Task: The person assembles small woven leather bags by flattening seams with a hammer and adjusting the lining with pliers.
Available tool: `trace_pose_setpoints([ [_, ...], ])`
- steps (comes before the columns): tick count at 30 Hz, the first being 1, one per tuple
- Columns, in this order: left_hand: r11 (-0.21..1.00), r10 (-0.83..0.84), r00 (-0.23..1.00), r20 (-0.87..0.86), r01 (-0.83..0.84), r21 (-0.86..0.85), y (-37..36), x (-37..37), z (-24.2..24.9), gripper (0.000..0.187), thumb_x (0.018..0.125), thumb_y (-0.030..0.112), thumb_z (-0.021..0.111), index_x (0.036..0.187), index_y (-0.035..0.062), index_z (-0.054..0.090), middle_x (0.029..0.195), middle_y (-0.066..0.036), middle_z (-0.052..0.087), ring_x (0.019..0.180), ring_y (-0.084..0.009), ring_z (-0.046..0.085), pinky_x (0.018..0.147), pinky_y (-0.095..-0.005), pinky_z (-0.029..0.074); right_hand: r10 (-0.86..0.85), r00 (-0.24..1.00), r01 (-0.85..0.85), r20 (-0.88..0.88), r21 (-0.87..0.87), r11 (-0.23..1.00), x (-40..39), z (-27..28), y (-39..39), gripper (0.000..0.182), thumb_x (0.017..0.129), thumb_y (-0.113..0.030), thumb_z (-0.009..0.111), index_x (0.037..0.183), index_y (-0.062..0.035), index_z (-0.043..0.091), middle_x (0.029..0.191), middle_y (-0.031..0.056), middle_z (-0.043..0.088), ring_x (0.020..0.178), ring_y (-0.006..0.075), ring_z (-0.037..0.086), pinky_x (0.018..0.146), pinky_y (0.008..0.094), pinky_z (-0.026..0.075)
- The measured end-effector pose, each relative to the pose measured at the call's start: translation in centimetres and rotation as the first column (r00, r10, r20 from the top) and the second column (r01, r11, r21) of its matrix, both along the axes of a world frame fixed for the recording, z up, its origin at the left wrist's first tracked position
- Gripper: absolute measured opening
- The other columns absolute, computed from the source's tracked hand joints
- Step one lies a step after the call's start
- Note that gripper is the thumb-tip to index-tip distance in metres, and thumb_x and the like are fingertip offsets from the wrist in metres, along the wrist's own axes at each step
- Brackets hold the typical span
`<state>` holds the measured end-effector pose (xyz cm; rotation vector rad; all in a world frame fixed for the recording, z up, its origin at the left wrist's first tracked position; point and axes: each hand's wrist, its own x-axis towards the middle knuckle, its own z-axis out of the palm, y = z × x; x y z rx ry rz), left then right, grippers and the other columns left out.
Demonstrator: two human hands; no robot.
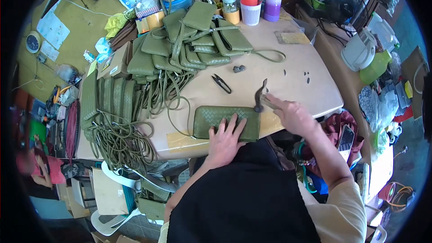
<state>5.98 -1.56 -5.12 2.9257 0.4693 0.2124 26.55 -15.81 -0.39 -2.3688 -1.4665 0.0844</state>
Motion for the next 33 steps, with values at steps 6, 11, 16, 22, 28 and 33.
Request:
trace_pose_setpoints([
  [6, 0.954, -0.035, 0.943, 0.332, 0.131, -0.271, 5.6, -4.1, -2.5, 0.047, 0.084, 0.008, 0.064, 0.130, 0.0096, 0.054, 0.134, -0.017, 0.049, 0.106, -0.0321, 0.057, 0.086, -0.0393, 0.047, -0.087, 0.965, 0.135, -0.246, 0.184, 0.974, 1.0, 1.9, -0.7, 0.047, 0.089, -0.011, 0.056, 0.135, -0.0133, 0.051, 0.107, 0.0230, 0.065, 0.095, 0.0385, 0.064, 0.085, 0.0448, 0.050],
  [11, 0.735, 0.575, 0.430, 0.696, 0.101, -0.670, 4.5, -4.4, 8.7, 0.068, 0.094, -0.002, 0.046, 0.152, 0.0036, 0.012, 0.140, -0.014, 0.047, 0.111, -0.0243, 0.056, 0.094, -0.0337, 0.046, 0.005, 0.966, 0.085, -0.259, 0.338, 0.937, 0.6, -1.2, -0.4, 0.051, 0.088, -0.007, 0.056, 0.138, -0.0144, 0.049, 0.112, 0.0239, 0.063, 0.097, 0.0387, 0.062, 0.085, 0.0455, 0.050],
  [16, 0.729, 0.516, 0.822, 0.241, -0.274, -0.627, 4.9, -5.4, 2.1, 0.061, 0.089, 0.002, 0.048, 0.147, 0.0189, 0.038, 0.153, -0.024, 0.026, 0.142, -0.0355, 0.027, 0.114, -0.0481, 0.023, -0.090, 0.979, 0.108, -0.185, 0.091, 0.990, -1.2, -1.2, 0.8, 0.058, 0.087, -0.006, 0.057, 0.142, -0.0196, 0.045, 0.100, 0.0214, 0.063, 0.089, 0.0395, 0.063, 0.081, 0.0463, 0.051],
  [22, 0.975, 0.210, 0.969, 0.132, -0.197, -0.106, 3.9, -5.5, -2.3, 0.053, 0.087, 0.018, 0.052, 0.140, 0.0187, 0.048, 0.151, -0.012, 0.036, 0.141, -0.0381, 0.024, 0.110, -0.0637, 0.017, 0.144, 0.964, -0.136, -0.225, 0.050, 0.989, -2.1, 1.3, 3.2, 0.056, 0.088, -0.010, 0.057, 0.141, -0.0219, 0.045, 0.092, 0.0179, 0.061, 0.082, 0.0391, 0.064, 0.074, 0.0474, 0.051],
  [28, 0.964, 0.262, 0.947, 0.187, -0.248, -0.092, 3.4, -4.8, -2.1, 0.048, 0.087, 0.022, 0.053, 0.135, 0.0174, 0.052, 0.149, -0.008, 0.038, 0.140, -0.0361, 0.027, 0.111, -0.0605, 0.018, 0.234, 0.966, -0.198, -0.114, 0.258, 0.946, -4.6, 0.9, 9.9, 0.055, 0.089, -0.012, 0.056, 0.142, -0.0231, 0.043, 0.091, 0.0187, 0.062, 0.078, 0.0383, 0.065, 0.072, 0.0477, 0.053],
  [33, 0.959, 0.282, 0.934, 0.221, -0.275, -0.061, 3.2, -4.3, -2.5, 0.046, 0.086, 0.021, 0.056, 0.132, 0.0167, 0.053, 0.146, -0.010, 0.041, 0.137, -0.0370, 0.031, 0.110, -0.0590, 0.022, 0.308, 0.951, -0.306, 0.004, -0.112, 0.946, -3.0, 3.6, 10.5, 0.058, 0.087, -0.007, 0.051, 0.142, -0.0238, 0.041, 0.090, 0.0200, 0.063, 0.078, 0.0393, 0.066, 0.069, 0.0496, 0.054],
])
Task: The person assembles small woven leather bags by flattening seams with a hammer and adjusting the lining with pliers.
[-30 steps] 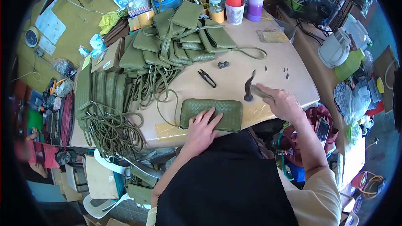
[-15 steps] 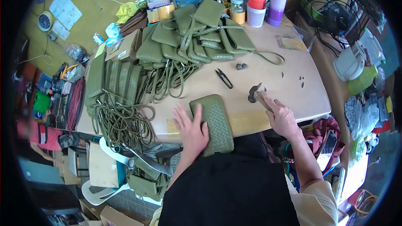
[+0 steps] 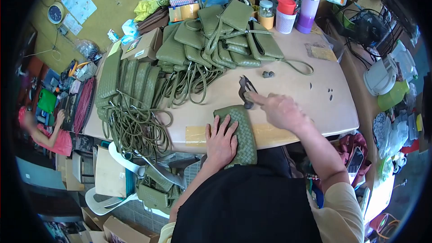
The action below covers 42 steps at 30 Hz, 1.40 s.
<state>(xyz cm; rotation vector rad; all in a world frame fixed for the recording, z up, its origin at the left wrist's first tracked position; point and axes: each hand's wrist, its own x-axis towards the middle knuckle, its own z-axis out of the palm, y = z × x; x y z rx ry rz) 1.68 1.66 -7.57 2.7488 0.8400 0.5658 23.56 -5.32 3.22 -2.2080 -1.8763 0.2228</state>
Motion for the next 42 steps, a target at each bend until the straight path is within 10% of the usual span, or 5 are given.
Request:
trace_pose_setpoints([
  [15, 0.961, 0.255, 0.902, 0.349, -0.197, -0.193, 10.1, 5.7, -0.9, 0.018, 0.079, 0.012, 0.073, 0.086, 0.0005, 0.061, 0.087, -0.017, 0.061, 0.077, -0.0372, 0.061, 0.070, -0.0439, 0.049, -0.078, 0.954, 0.175, -0.291, 0.326, 0.929, -0.8, 1.3, -0.8, 0.052, 0.088, -0.005, 0.054, 0.139, -0.0141, 0.048, 0.097, 0.0221, 0.064, 0.087, 0.0396, 0.062, 0.075, 0.0455, 0.051],
  [23, 0.945, 0.313, 0.888, 0.337, -0.257, -0.201, 10.3, 6.2, -1.2, 0.016, 0.079, 0.012, 0.072, 0.084, 0.0016, 0.061, 0.084, -0.016, 0.062, 0.079, -0.0359, 0.062, 0.070, -0.0441, 0.048, -0.006, 1.000, 0.006, 0.002, -0.038, 0.999, -0.3, -1.9, 1.0, 0.059, 0.089, -0.009, 0.053, 0.145, -0.0229, 0.040, 0.089, 0.0221, 0.063, 0.075, 0.0371, 0.065, 0.068, 0.0471, 0.054],
  [27, 0.933, 0.360, 0.861, 0.360, -0.329, -0.144, 11.3, 6.7, -1.8, 0.017, 0.080, 0.016, 0.072, 0.083, 0.0037, 0.061, 0.085, -0.015, 0.063, 0.080, -0.0353, 0.062, 0.070, -0.0439, 0.048, -0.113, 0.980, 0.164, -0.162, 0.349, 0.923, -1.8, -2.2, 1.0, 0.056, 0.090, -0.016, 0.055, 0.144, -0.0208, 0.040, 0.085, 0.0199, 0.063, 0.074, 0.0377, 0.064, 0.066, 0.0472, 0.053],
  [30, 0.925, 0.379, 0.864, 0.331, -0.343, -0.162, 11.5, 6.8, -1.7, 0.017, 0.080, 0.018, 0.072, 0.083, 0.0047, 0.061, 0.085, -0.014, 0.063, 0.081, -0.0345, 0.063, 0.070, -0.0442, 0.049, -0.106, 0.994, 0.105, -0.022, -0.061, 0.993, -1.3, -2.4, -0.7, 0.060, 0.087, -0.009, 0.054, 0.144, -0.0180, 0.038, 0.087, 0.0205, 0.064, 0.084, 0.0367, 0.066, 0.074, 0.0470, 0.054],
  [42, 0.884, 0.467, 0.828, 0.311, -0.432, -0.177, 12.2, 6.7, -1.1, 0.017, 0.083, 0.019, 0.069, 0.086, 0.0051, 0.058, 0.080, -0.015, 0.066, 0.076, -0.0360, 0.065, 0.068, -0.0453, 0.050, -0.141, 0.975, 0.162, -0.169, 0.114, 0.980, -2.6, -0.3, -9.3, 0.055, 0.084, -0.007, 0.059, 0.137, -0.0173, 0.049, 0.085, 0.0177, 0.063, 0.074, 0.0360, 0.066, 0.068, 0.0445, 0.055],
])
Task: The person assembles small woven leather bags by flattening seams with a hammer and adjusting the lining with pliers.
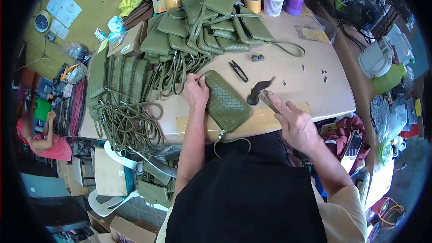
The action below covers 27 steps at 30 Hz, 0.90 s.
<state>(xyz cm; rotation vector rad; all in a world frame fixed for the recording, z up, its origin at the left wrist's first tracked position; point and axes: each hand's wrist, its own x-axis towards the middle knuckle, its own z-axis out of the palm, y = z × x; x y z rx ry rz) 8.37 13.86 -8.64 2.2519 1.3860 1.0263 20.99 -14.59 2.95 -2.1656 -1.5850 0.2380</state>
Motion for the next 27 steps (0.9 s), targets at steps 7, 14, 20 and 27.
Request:
trace_pose_setpoints([
  [7, 1.000, 0.012, 0.999, -0.042, -0.012, 0.022, 0.4, 0.1, -0.1, 0.018, 0.084, 0.020, 0.069, 0.089, 0.0060, 0.060, 0.083, -0.015, 0.068, 0.079, -0.0365, 0.065, 0.069, -0.0455, 0.050, 0.094, 0.995, -0.090, 0.032, -0.095, 0.991, 0.0, 0.4, -1.2, 0.056, 0.084, -0.004, 0.057, 0.138, -0.0162, 0.048, 0.080, 0.0164, 0.060, 0.065, 0.0368, 0.063, 0.061, 0.0444, 0.053],
  [14, 0.987, -0.124, 0.987, 0.099, 0.133, -0.094, 0.4, -2.1, -0.3, 0.039, 0.084, 0.018, 0.069, 0.116, 0.0037, 0.055, 0.103, -0.019, 0.065, 0.097, -0.0341, 0.063, 0.083, -0.0421, 0.049, -0.048, 0.994, 0.048, 0.101, 0.003, 0.999, 1.8, -2.4, -1.4, 0.057, 0.083, -0.006, 0.059, 0.135, -0.0270, 0.053, 0.080, 0.0139, 0.055, 0.068, 0.0320, 0.062, 0.060, 0.0428, 0.052],
  [20, 0.950, -0.111, 0.880, 0.462, 0.231, -0.211, -7.4, -6.6, 1.2, 0.073, 0.078, 0.011, 0.074, 0.138, -0.0012, 0.035, 0.121, -0.017, 0.047, 0.110, -0.0307, 0.052, 0.094, -0.0414, 0.044, -0.256, 0.883, 0.265, 0.394, 0.034, 0.964, 8.5, -8.8, 1.9, 0.054, 0.083, -0.013, 0.062, 0.134, -0.0275, 0.055, 0.105, 0.0163, 0.052, 0.101, 0.0329, 0.056, 0.080, 0.0450, 0.047],
  [27, 0.917, -0.388, 0.908, -0.159, 0.364, -0.162, -13.3, -9.4, 2.1, 0.037, 0.078, 0.007, 0.073, 0.110, 0.0027, 0.054, 0.098, -0.017, 0.058, 0.093, -0.0349, 0.057, 0.080, -0.0389, 0.047, 0.314, 0.939, -0.341, 0.141, 0.264, 0.902, -2.1, -6.4, 5.9, 0.058, 0.077, -0.029, 0.072, 0.129, -0.0114, 0.056, 0.130, 0.0160, 0.051, 0.123, 0.0313, 0.047, 0.102, 0.0540, 0.032],
])
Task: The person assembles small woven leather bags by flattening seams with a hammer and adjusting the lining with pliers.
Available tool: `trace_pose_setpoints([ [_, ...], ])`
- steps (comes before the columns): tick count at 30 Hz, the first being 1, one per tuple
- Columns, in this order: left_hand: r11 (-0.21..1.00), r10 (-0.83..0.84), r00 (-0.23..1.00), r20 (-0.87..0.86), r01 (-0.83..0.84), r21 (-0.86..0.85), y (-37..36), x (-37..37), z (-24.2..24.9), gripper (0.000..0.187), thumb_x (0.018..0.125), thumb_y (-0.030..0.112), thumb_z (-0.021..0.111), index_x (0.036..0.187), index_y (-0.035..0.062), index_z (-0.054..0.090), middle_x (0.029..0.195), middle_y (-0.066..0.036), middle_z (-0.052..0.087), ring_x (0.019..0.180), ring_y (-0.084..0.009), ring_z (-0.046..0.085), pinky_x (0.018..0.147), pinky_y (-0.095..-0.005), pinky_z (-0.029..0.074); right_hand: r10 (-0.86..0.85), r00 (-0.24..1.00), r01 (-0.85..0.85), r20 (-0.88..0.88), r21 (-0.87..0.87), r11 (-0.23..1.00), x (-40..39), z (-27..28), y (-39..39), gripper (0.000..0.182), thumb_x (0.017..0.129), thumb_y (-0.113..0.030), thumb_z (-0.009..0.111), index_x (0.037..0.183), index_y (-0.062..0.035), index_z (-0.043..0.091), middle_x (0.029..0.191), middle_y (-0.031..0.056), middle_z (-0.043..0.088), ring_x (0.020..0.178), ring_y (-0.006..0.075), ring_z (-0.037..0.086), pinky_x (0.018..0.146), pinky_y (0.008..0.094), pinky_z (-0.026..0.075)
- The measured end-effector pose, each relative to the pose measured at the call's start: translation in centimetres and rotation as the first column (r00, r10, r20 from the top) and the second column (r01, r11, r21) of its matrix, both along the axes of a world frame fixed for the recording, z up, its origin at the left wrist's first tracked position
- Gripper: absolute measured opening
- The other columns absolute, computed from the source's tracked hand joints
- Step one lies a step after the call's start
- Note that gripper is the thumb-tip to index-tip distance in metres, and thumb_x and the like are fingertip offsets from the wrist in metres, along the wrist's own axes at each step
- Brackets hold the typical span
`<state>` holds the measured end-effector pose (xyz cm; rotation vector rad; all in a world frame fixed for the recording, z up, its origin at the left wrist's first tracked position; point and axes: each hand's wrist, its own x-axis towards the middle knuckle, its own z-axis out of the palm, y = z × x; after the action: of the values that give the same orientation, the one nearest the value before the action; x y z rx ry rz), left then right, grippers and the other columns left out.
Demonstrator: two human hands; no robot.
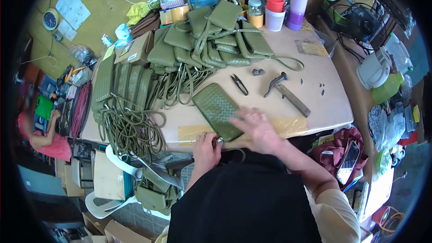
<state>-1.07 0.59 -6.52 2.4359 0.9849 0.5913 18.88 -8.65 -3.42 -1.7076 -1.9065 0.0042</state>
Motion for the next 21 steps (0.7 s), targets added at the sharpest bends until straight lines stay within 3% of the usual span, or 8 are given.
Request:
trace_pose_setpoints([
  [2, 0.999, -0.029, 0.995, 0.097, 0.028, 0.018, 0.9, 0.4, 0.9, 0.028, 0.079, 0.007, 0.073, 0.103, 0.0016, 0.059, 0.090, -0.016, 0.061, 0.086, -0.0347, 0.059, 0.076, -0.0382, 0.048, 0.040, 0.999, -0.038, -0.025, 0.065, 0.997, -1.7, -1.9, 1.6, 0.055, 0.075, -0.025, 0.074, 0.126, -0.0101, 0.057, 0.126, 0.0154, 0.055, 0.118, 0.0296, 0.052, 0.100, 0.0516, 0.036],
  [4, 0.972, -0.010, 0.949, 0.316, 0.083, -0.219, 0.7, 1.1, 4.0, 0.014, 0.080, 0.006, 0.072, 0.090, 0.0004, 0.064, 0.080, -0.012, 0.066, 0.071, -0.0293, 0.063, 0.065, -0.0353, 0.049, 0.081, 0.996, -0.075, -0.043, 0.133, 0.988, -2.0, -2.2, 2.6, 0.052, 0.074, -0.021, 0.076, 0.122, -0.0089, 0.059, 0.121, 0.0149, 0.060, 0.112, 0.0280, 0.058, 0.098, 0.0491, 0.041],
  [7, 0.984, -0.048, 0.893, 0.447, 0.119, -0.131, 0.9, 1.9, 8.1, 0.016, 0.080, 0.007, 0.074, 0.091, -0.0012, 0.065, 0.079, -0.010, 0.066, 0.066, -0.0206, 0.062, 0.060, -0.0305, 0.048, 0.094, 0.861, 0.054, -0.501, 0.273, 0.961, -1.9, 0.8, 2.9, 0.042, 0.070, -0.003, 0.079, 0.108, -0.0048, 0.064, 0.096, 0.0116, 0.067, 0.083, 0.0279, 0.067, 0.073, 0.0371, 0.055],
  [10, 0.982, -0.107, 0.889, 0.445, 0.164, -0.093, 1.4, 2.7, 9.6, 0.017, 0.083, 0.008, 0.072, 0.094, -0.0032, 0.065, 0.078, -0.009, 0.065, 0.067, -0.0140, 0.059, 0.061, -0.0271, 0.047, 0.145, 0.774, 0.062, -0.616, 0.302, 0.951, -1.7, 2.8, 2.8, 0.035, 0.070, -0.006, 0.079, 0.103, -0.0038, 0.066, 0.093, 0.0100, 0.066, 0.084, 0.0264, 0.065, 0.074, 0.0361, 0.054],
  [12, 0.980, -0.105, 0.862, 0.495, 0.173, -0.093, 1.3, 3.6, 9.8, 0.015, 0.084, 0.008, 0.071, 0.095, -0.0005, 0.065, 0.079, -0.012, 0.066, 0.064, -0.0241, 0.062, 0.060, -0.0309, 0.049, 0.095, 0.780, 0.139, -0.618, 0.319, 0.938, -1.9, 3.3, 2.7, 0.033, 0.069, -0.008, 0.081, 0.099, -0.0029, 0.068, 0.091, 0.0093, 0.066, 0.081, 0.0239, 0.063, 0.073, 0.0349, 0.052],
  [18, 0.921, 0.052, 0.843, 0.536, 0.167, -0.352, 2.7, 2.1, 8.4, 0.010, 0.086, 0.006, 0.068, 0.093, -0.0004, 0.066, 0.076, -0.001, 0.064, 0.064, -0.0047, 0.052, 0.057, -0.0211, 0.042, 0.020, 0.859, 0.199, -0.511, 0.369, 0.908, 0.6, 3.5, 1.2, 0.028, 0.070, -0.008, 0.080, 0.096, -0.0018, 0.070, 0.089, 0.0090, 0.066, 0.076, 0.0188, 0.059, 0.071, 0.0303, 0.048],
  [20, 0.938, 0.132, 0.782, 0.609, 0.100, -0.331, 5.4, -0.5, 6.8, 0.014, 0.082, 0.002, 0.070, 0.093, -0.0019, 0.062, 0.077, -0.002, 0.064, 0.065, -0.0046, 0.053, 0.059, -0.0207, 0.043, 0.029, 0.605, 0.407, -0.796, 0.341, 0.848, 3.1, 3.3, 0.3, 0.021, 0.073, -0.010, 0.079, 0.090, -0.0005, 0.070, 0.086, 0.0071, 0.065, 0.080, 0.0159, 0.058, 0.071, 0.0289, 0.046],
  [21, 0.946, 0.147, 0.749, 0.646, 0.084, -0.312, 6.3, -1.7, 6.7, 0.016, 0.081, 0.001, 0.071, 0.093, -0.0024, 0.061, 0.077, -0.003, 0.064, 0.066, -0.0042, 0.054, 0.060, -0.0204, 0.043, 0.028, 0.610, 0.409, -0.792, 0.345, 0.845, 3.7, 3.2, -0.1, 0.021, 0.073, -0.010, 0.079, 0.090, -0.0005, 0.070, 0.086, 0.0071, 0.065, 0.080, 0.0159, 0.058, 0.071, 0.0289, 0.046],
])
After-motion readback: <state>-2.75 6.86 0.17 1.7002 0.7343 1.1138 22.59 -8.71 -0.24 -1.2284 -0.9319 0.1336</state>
